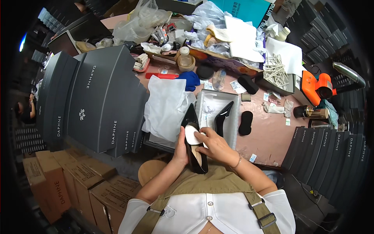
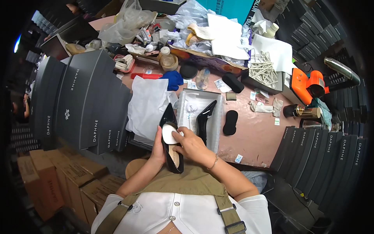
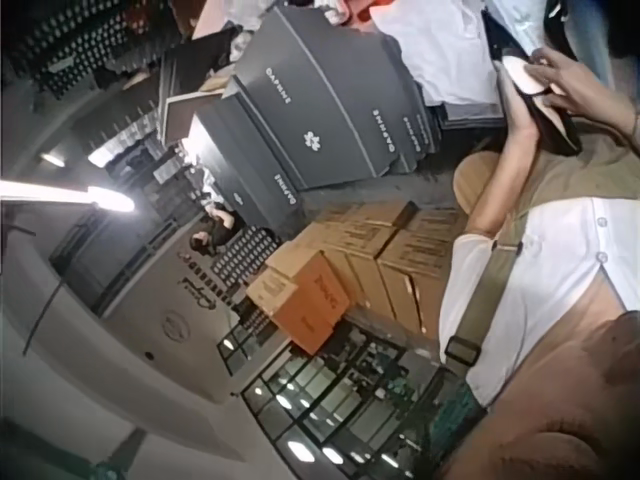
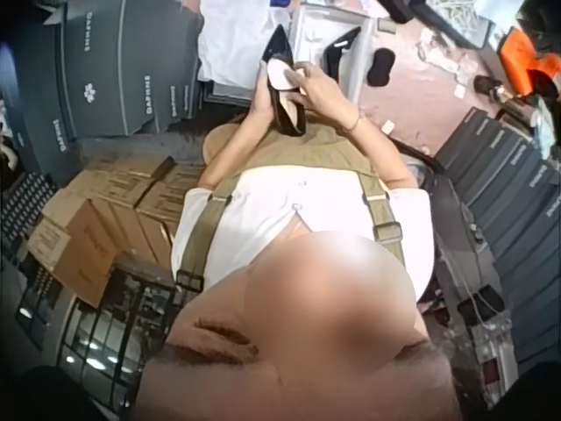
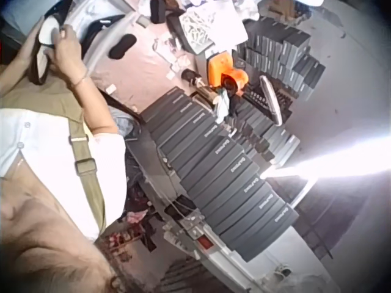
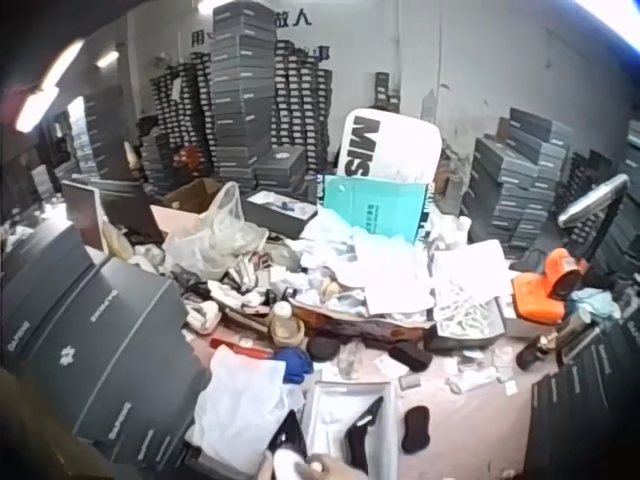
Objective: Inspecting and packaging black high-heeled shoes into a box with tissue paper.
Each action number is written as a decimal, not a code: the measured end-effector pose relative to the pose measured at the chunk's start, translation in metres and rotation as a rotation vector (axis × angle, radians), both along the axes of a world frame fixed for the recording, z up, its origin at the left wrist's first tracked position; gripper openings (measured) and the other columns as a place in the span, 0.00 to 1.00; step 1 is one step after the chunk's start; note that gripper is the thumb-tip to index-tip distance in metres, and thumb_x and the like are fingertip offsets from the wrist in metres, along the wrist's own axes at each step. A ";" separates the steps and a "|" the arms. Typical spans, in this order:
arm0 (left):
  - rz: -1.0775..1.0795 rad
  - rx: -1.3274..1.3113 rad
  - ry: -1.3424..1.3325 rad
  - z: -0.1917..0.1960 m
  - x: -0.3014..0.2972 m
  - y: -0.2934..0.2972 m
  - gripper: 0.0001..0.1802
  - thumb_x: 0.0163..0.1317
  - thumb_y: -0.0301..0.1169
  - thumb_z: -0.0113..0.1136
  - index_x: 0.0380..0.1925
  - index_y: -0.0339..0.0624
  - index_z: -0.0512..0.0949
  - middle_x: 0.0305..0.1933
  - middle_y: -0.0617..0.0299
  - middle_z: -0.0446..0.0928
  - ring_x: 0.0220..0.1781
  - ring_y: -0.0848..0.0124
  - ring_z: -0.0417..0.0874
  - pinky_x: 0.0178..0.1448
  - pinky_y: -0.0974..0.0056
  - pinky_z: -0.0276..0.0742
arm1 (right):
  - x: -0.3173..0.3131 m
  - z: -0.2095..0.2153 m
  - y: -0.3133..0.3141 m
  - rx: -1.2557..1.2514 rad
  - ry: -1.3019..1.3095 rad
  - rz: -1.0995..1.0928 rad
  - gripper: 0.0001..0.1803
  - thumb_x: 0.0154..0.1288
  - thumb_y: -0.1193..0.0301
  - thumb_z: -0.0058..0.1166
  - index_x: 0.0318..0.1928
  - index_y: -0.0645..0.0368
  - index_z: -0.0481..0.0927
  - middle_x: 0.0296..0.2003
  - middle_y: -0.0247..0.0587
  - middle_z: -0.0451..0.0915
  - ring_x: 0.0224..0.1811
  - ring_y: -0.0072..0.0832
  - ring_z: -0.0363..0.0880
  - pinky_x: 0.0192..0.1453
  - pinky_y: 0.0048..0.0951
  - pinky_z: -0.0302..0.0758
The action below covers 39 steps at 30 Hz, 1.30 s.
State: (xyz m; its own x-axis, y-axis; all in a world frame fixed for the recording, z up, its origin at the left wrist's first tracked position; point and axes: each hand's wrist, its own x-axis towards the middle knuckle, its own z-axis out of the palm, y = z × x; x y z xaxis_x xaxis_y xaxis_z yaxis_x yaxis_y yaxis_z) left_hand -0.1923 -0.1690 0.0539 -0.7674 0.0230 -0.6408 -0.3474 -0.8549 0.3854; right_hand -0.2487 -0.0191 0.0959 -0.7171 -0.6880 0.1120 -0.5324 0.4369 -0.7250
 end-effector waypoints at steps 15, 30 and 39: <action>0.036 -0.019 -0.124 -0.008 0.003 -0.003 0.27 0.63 0.53 0.53 0.49 0.40 0.75 0.42 0.57 0.80 0.41 0.65 0.82 0.46 0.62 0.78 | -0.045 -0.008 -0.014 -0.072 -0.464 -0.229 0.12 0.59 0.65 0.60 0.34 0.63 0.81 0.29 0.53 0.81 0.30 0.47 0.81 0.36 0.39 0.76; -0.031 0.122 -0.148 -0.004 0.007 -0.021 0.30 0.63 0.55 0.50 0.51 0.40 0.73 0.44 0.51 0.79 0.42 0.60 0.82 0.46 0.56 0.82 | -0.146 -0.145 -0.004 0.004 -0.171 -0.594 0.13 0.54 0.65 0.63 0.29 0.63 0.76 0.23 0.39 0.77 0.26 0.26 0.75 0.33 0.29 0.72; 0.093 0.065 -0.005 -0.010 0.001 -0.003 0.28 0.65 0.54 0.53 0.53 0.45 0.70 0.51 0.60 0.74 0.55 0.67 0.74 0.59 0.61 0.71 | -0.027 -0.005 -0.036 0.095 0.075 0.065 0.15 0.47 0.76 0.59 0.38 0.57 0.73 0.33 0.45 0.73 0.36 0.44 0.77 0.37 0.39 0.75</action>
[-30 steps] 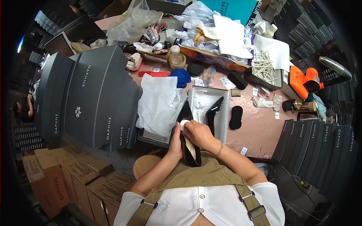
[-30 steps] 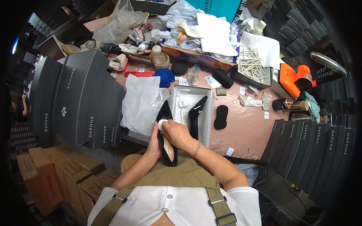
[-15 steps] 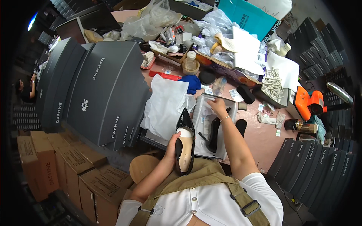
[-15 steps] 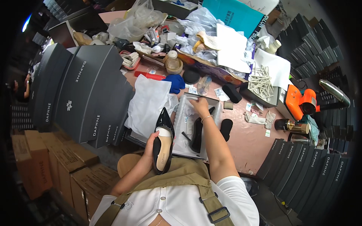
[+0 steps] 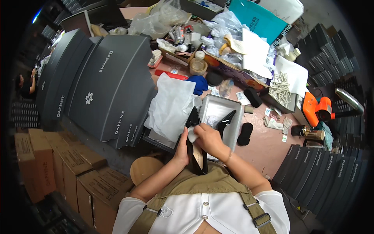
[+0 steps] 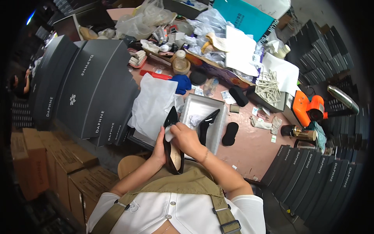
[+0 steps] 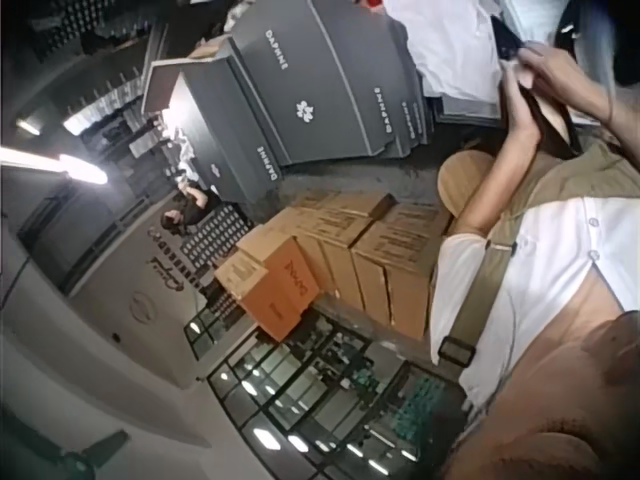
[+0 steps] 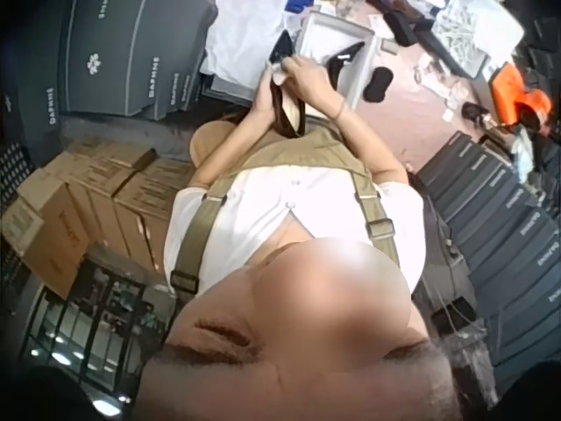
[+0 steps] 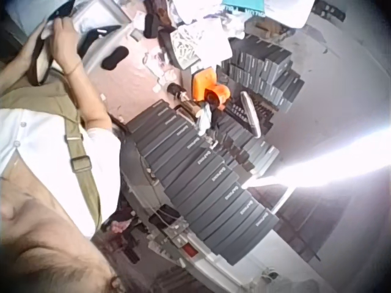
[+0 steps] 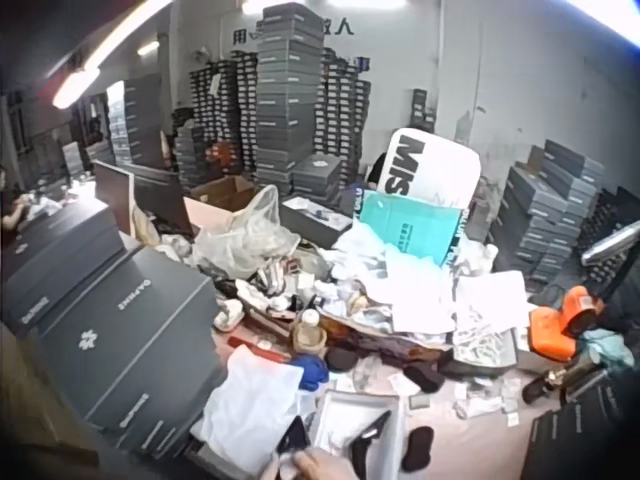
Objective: Inspecting and packaging black high-heeled shoes into a box with tissue paper.
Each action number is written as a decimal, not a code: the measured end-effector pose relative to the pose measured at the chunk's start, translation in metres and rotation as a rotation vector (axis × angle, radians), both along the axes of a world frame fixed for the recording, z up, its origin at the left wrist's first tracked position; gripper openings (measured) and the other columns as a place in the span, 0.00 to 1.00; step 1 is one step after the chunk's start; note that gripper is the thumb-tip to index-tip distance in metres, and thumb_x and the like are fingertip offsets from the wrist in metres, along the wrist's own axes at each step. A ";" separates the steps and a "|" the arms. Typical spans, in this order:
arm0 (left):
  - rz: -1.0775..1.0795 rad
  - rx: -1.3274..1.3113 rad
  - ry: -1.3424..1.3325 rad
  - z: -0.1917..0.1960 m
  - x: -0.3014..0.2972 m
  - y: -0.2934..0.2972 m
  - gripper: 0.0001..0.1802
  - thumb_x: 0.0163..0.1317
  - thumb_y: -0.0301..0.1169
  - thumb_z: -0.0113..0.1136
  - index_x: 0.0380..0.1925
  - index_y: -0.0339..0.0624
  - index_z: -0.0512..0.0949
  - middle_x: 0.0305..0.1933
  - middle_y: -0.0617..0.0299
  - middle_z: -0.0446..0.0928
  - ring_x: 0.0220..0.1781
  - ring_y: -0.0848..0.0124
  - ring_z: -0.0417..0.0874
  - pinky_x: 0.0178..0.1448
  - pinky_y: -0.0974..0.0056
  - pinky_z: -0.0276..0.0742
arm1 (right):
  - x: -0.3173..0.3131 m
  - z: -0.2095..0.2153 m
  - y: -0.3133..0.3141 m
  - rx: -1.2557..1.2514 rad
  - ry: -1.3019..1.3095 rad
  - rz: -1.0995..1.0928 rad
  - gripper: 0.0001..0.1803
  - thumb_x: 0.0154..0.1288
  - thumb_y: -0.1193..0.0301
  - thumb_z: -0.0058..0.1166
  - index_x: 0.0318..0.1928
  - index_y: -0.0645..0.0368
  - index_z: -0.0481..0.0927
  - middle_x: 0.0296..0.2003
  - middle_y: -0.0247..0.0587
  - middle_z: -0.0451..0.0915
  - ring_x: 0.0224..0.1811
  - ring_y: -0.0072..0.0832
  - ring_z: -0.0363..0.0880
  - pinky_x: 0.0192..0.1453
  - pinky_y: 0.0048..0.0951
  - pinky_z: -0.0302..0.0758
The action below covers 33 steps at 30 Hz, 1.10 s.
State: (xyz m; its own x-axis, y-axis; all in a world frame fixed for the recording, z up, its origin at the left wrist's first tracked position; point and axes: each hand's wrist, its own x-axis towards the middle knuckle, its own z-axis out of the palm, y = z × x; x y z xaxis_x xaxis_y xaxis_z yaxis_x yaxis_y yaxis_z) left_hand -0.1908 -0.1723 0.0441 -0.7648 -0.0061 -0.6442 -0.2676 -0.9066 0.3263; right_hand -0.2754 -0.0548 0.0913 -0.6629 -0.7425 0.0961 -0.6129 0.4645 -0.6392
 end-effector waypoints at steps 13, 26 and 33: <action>-0.128 -0.165 -0.145 -0.007 0.018 -0.020 0.22 0.60 0.34 0.56 0.54 0.37 0.70 0.48 0.54 0.76 0.47 0.65 0.79 0.52 0.61 0.75 | -0.072 -0.074 0.034 0.640 0.065 -0.187 0.32 0.55 0.57 0.60 0.57 0.63 0.71 0.44 0.51 0.80 0.59 0.49 0.71 0.70 0.63 0.44; -0.009 -0.327 -0.030 0.002 0.005 -0.008 0.33 0.66 0.33 0.53 0.68 0.47 0.52 0.58 0.56 0.68 0.58 0.66 0.70 0.60 0.61 0.70 | 0.017 0.004 0.005 -0.031 0.120 0.045 0.13 0.49 0.71 0.59 0.37 0.58 0.73 0.28 0.44 0.75 0.30 0.41 0.78 0.31 0.41 0.74; -0.200 -0.341 0.212 -0.008 -0.002 0.006 0.32 0.73 0.35 0.44 0.72 0.46 0.46 0.66 0.55 0.62 0.64 0.65 0.67 0.65 0.60 0.67 | 0.023 -0.014 0.025 0.016 0.190 -0.044 0.07 0.54 0.72 0.55 0.35 0.57 0.77 0.29 0.39 0.75 0.32 0.38 0.77 0.34 0.38 0.70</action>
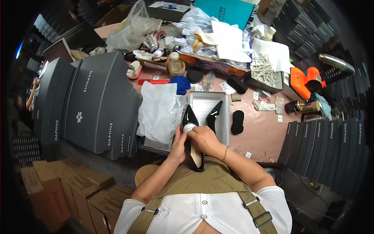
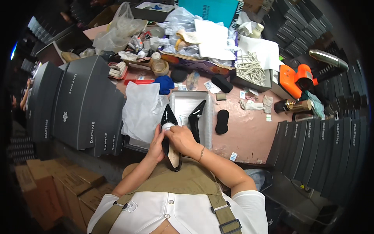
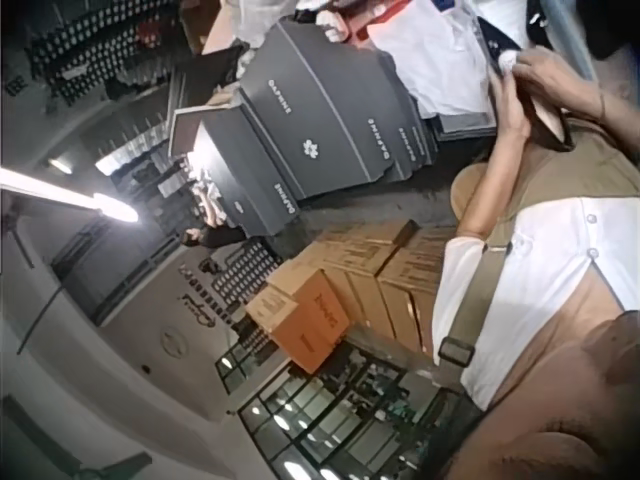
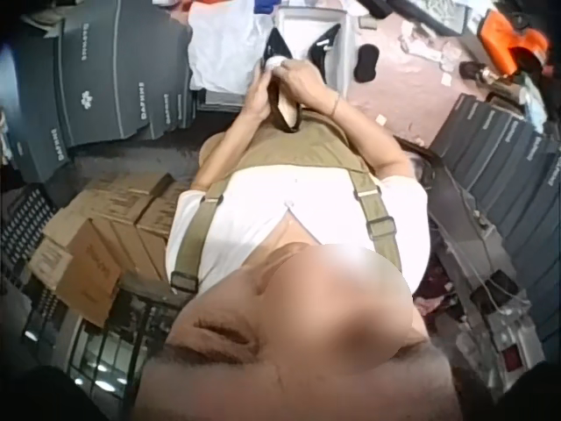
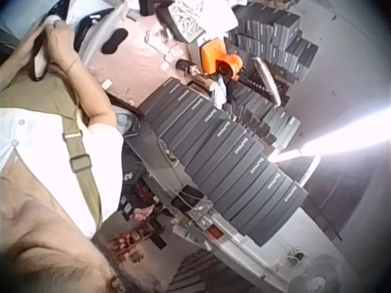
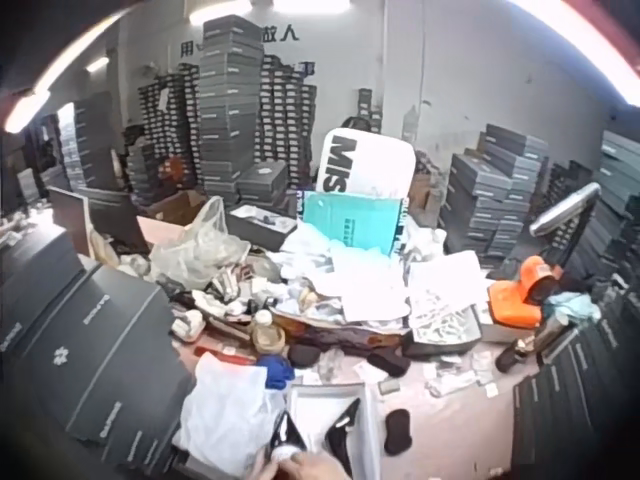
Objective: Inspecting and packaging black high-heeled shoes into a box with tissue paper.
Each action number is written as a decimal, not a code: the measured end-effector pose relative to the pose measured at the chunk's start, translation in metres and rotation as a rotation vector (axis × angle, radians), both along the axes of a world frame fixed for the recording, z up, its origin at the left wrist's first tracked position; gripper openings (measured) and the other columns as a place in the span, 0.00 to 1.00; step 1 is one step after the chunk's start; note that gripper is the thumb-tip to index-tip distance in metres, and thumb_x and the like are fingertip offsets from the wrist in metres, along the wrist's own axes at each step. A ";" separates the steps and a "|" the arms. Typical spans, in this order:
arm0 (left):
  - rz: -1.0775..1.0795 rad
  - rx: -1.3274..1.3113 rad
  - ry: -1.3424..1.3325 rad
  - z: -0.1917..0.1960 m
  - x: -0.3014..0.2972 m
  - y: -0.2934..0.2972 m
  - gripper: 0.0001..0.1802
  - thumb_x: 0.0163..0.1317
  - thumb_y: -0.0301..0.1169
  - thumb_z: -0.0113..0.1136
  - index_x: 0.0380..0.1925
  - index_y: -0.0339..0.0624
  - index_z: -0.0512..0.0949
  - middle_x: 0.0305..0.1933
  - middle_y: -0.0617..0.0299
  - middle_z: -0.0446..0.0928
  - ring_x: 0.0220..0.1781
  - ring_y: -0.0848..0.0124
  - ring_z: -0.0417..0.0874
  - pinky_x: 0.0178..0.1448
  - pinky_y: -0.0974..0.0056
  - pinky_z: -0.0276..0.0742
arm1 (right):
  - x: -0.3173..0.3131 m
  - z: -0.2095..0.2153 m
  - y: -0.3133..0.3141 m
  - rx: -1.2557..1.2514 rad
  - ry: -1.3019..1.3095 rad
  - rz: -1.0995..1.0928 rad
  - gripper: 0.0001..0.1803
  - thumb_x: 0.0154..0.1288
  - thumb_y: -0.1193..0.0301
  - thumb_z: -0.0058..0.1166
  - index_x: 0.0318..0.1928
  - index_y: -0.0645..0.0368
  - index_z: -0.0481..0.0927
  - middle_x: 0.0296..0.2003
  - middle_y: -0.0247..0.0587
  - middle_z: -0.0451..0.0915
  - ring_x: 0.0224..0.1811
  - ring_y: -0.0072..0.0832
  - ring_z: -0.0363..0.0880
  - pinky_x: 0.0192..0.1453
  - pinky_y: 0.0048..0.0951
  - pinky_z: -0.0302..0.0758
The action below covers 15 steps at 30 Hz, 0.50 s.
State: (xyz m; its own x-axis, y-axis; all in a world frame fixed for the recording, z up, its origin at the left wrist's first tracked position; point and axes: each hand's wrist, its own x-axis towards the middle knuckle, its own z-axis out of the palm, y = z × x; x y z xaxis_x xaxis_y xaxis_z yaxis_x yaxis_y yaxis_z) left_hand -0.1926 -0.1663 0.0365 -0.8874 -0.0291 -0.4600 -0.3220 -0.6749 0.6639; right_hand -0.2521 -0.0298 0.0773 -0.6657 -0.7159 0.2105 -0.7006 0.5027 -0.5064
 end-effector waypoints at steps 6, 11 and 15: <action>-0.137 0.107 -0.012 0.025 -0.016 0.016 0.32 0.72 0.34 0.44 0.72 0.44 0.46 0.65 0.56 0.62 0.63 0.66 0.68 0.64 0.63 0.67 | -0.005 0.016 0.035 -0.293 -0.411 -0.379 0.54 0.44 0.64 0.73 0.68 0.63 0.55 0.60 0.64 0.65 0.64 0.54 0.64 0.65 0.42 0.65; -0.307 0.062 0.098 0.034 -0.026 0.040 0.34 0.70 0.33 0.43 0.72 0.45 0.43 0.69 0.58 0.56 0.68 0.68 0.61 0.69 0.64 0.58 | -0.009 0.010 0.043 -0.327 -0.430 -0.643 0.39 0.49 0.76 0.60 0.64 0.68 0.62 0.46 0.63 0.78 0.50 0.49 0.79 0.52 0.37 0.74; -0.337 0.086 0.248 0.063 -0.032 0.036 0.34 0.71 0.38 0.41 0.72 0.45 0.44 0.69 0.58 0.57 0.68 0.68 0.61 0.69 0.64 0.58 | -0.010 0.033 0.045 -0.460 -0.340 -0.638 0.29 0.48 0.79 0.56 0.55 0.66 0.68 0.39 0.61 0.78 0.45 0.56 0.77 0.47 0.42 0.75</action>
